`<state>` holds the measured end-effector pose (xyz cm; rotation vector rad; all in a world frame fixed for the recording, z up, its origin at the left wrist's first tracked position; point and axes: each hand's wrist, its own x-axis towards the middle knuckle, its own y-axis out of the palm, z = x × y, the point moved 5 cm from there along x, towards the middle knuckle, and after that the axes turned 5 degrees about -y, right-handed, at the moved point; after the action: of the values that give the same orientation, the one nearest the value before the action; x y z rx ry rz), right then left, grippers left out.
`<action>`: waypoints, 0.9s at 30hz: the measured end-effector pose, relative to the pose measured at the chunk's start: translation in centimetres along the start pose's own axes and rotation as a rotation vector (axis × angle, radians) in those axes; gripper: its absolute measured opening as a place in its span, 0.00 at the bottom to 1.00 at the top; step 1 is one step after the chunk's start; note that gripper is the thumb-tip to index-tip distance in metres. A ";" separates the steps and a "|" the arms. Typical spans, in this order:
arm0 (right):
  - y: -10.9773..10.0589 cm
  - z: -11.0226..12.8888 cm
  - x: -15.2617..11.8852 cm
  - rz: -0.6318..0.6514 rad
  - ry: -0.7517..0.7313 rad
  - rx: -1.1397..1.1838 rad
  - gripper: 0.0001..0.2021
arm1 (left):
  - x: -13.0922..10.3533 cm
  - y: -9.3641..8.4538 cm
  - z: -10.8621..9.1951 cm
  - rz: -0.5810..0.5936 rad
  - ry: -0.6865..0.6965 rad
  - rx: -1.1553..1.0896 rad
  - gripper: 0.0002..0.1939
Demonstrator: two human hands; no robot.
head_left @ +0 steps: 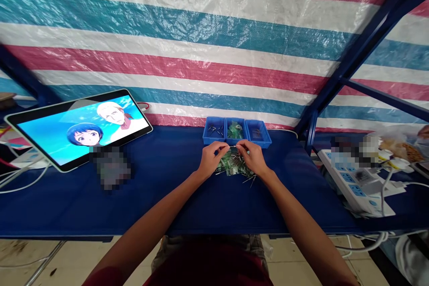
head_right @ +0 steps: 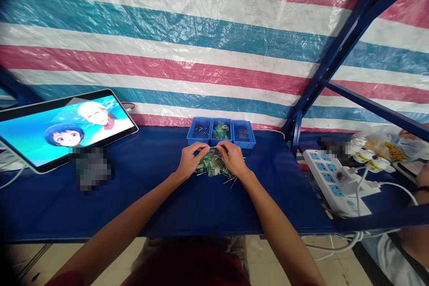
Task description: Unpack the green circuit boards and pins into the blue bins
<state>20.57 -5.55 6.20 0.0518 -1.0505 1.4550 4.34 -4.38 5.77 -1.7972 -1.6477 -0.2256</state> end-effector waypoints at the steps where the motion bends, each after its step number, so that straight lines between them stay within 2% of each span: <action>1: 0.1 0.0 0.0 0.011 -0.001 -0.004 0.16 | 0.0 0.0 0.0 0.002 -0.002 0.008 0.14; 10: 0.1 0.8 -0.1 0.000 -0.092 0.047 0.12 | -0.2 -0.1 -0.1 0.013 -0.092 -0.054 0.22; 20: 0.1 0.9 0.0 0.035 -0.082 0.005 0.19 | -0.2 0.1 -0.4 -0.060 -0.004 -0.121 0.12; 23: 0.3 0.8 0.1 0.031 -0.064 -0.018 0.20 | -0.3 0.1 -0.5 -0.060 -0.029 -0.126 0.13; 27: -0.2 0.6 0.1 -0.058 -0.014 -0.072 0.22 | -0.4 0.2 0.0 -0.017 -0.100 -0.149 0.13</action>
<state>20.42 -5.89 6.68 0.0405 -1.1031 1.3658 4.44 -4.74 5.48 -1.9331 -1.7571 -0.2767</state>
